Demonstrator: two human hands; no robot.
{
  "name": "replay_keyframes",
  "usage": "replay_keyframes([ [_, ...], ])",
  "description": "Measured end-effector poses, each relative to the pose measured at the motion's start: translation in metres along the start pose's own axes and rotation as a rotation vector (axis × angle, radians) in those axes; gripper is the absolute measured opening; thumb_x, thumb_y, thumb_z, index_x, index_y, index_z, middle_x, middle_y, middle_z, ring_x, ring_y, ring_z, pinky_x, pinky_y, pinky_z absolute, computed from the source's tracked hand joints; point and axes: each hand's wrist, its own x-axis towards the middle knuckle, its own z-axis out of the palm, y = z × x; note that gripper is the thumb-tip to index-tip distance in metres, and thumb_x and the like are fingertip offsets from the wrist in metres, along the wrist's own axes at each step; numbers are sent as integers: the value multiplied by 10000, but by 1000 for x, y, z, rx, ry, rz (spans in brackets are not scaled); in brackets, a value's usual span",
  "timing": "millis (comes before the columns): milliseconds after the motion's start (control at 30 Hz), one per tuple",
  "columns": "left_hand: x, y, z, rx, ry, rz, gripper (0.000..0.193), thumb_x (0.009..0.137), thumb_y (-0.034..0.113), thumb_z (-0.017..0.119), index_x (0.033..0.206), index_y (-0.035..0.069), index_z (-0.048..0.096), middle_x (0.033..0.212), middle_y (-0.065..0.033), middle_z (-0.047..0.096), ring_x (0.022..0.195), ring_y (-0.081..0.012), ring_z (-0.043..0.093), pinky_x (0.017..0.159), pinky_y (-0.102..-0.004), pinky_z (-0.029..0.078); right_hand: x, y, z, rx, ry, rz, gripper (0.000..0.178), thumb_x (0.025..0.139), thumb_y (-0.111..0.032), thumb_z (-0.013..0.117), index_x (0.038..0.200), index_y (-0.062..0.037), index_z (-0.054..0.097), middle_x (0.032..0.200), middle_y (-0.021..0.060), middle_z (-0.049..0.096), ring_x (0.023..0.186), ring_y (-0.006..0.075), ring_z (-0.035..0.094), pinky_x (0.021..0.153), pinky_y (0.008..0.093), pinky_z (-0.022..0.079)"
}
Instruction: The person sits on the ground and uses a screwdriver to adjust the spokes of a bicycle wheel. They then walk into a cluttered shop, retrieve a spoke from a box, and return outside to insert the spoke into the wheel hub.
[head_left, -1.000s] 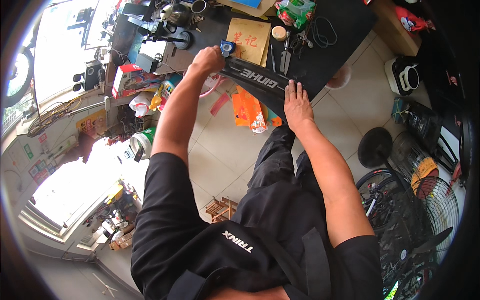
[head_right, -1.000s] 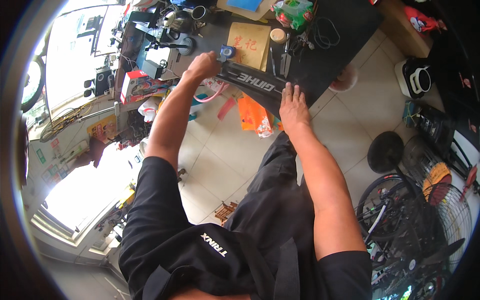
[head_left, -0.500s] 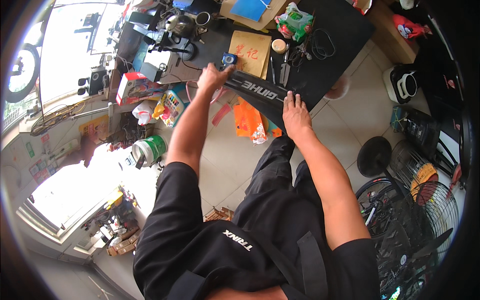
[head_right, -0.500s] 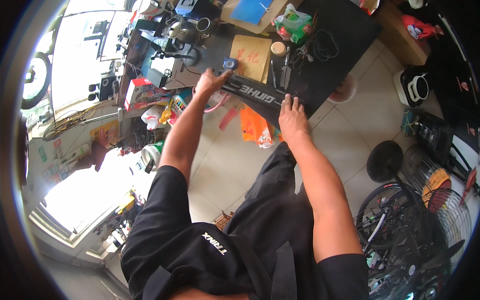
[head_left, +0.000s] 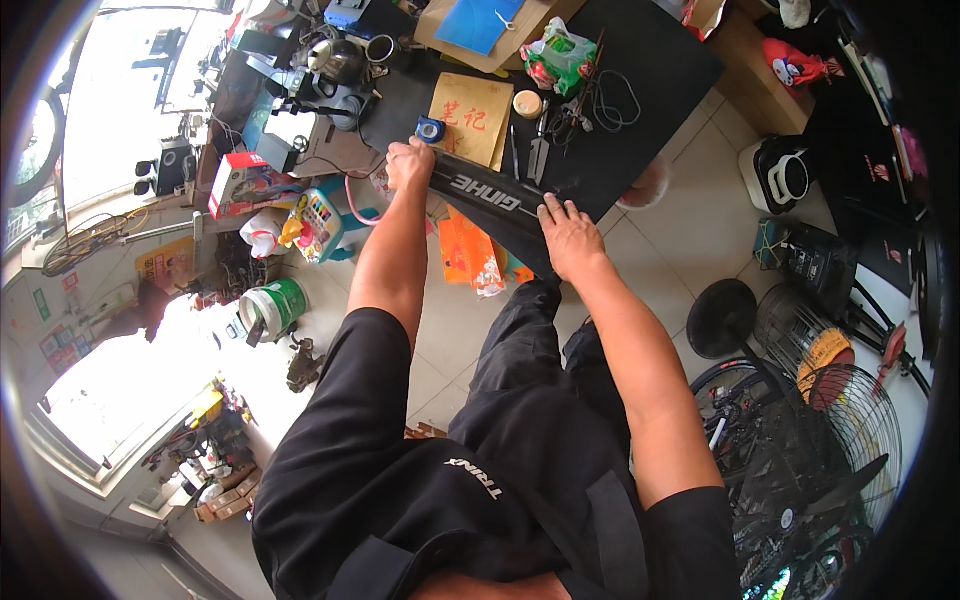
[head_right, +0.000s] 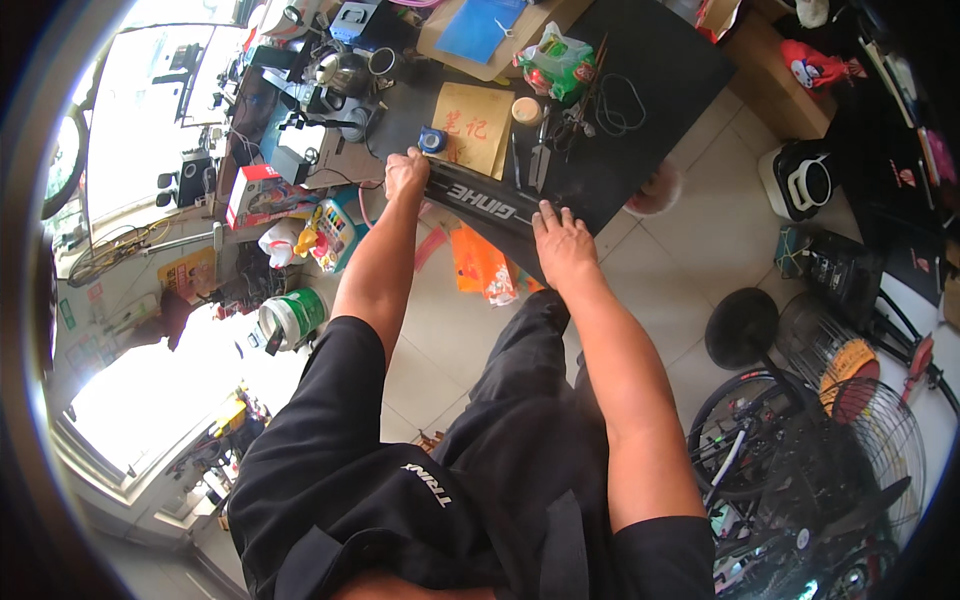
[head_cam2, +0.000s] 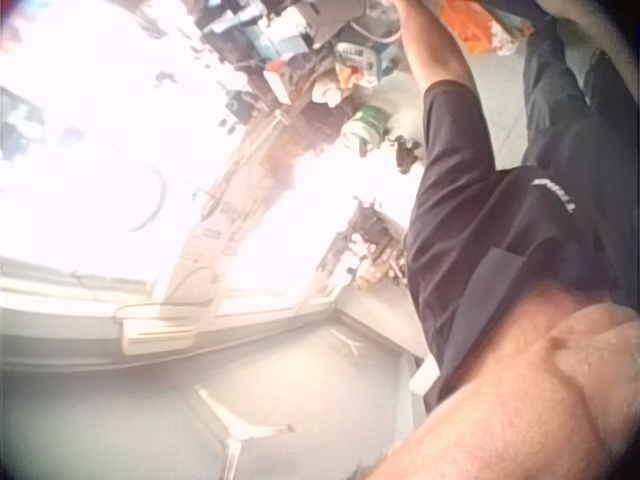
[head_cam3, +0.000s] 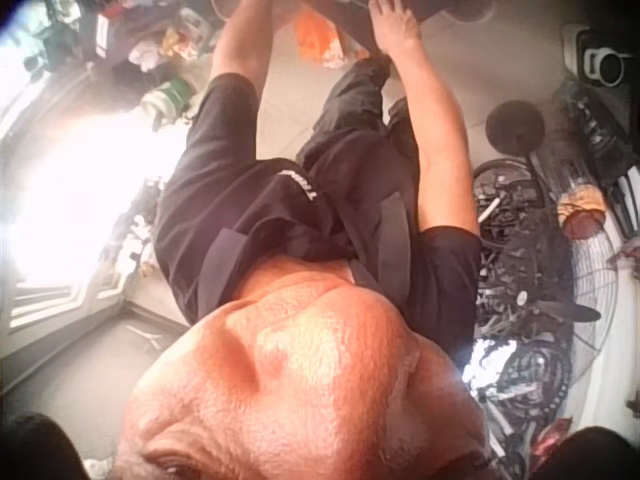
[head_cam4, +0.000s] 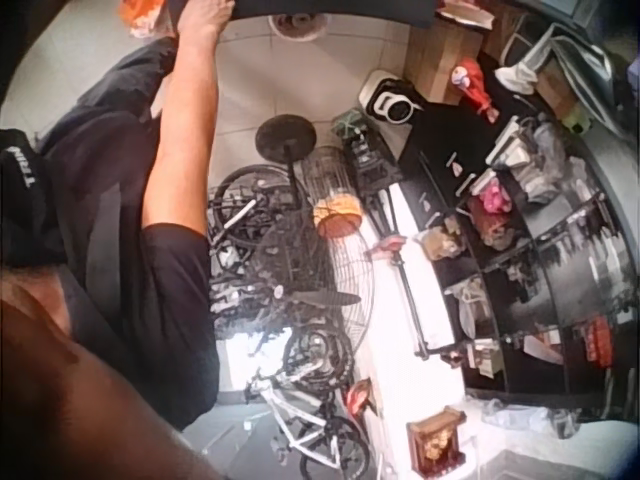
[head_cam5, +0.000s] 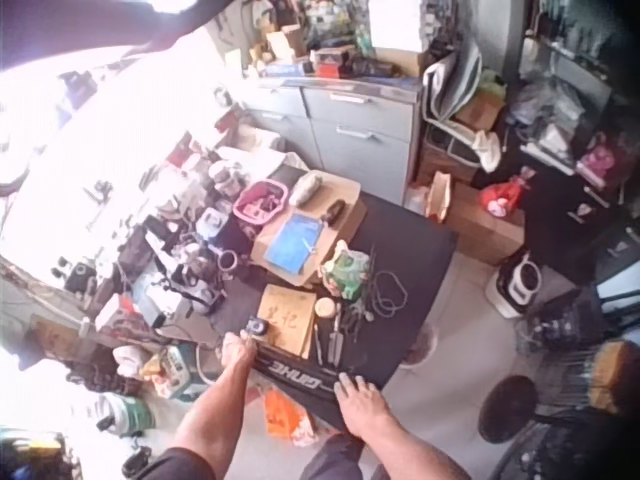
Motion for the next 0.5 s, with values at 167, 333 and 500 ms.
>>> replay_keyframes([
  [167, 40, -59, 42, -834, 116, -89, 464, 999, 370, 607, 1245, -19, 667, 1220, -203, 713, 1108, -335, 680, 997, -426, 513, -53, 41, 6, 607, 361, 125, 443, 973, -207, 599, 1383, -39, 580, 1485, 186, 538, 1306, 386, 567, 1107, 447, 464],
  [333, -24, -74, 35, -1165, -17, -295, 389, 987, 368, 664, 1196, 40, 656, 999, -87, 704, 899, -209, 662, 765, -426, 554, -173, 137, 87, 730, 261, 521, 411, 963, -258, 630, 1275, 8, 647, 1190, 259, 689, 1134, 447, 642, 998, 491, 504],
  [500, -119, -112, 49, -1107, -240, -315, 384, 1015, 423, 599, 1214, 95, 629, 1022, -51, 674, 843, -206, 660, 616, -332, 545, -259, 216, 126, 620, -199, 801, 513, 933, -357, 635, 1311, -10, 652, 1342, 264, 638, 1301, 398, 585, 1112, 447, 454],
])
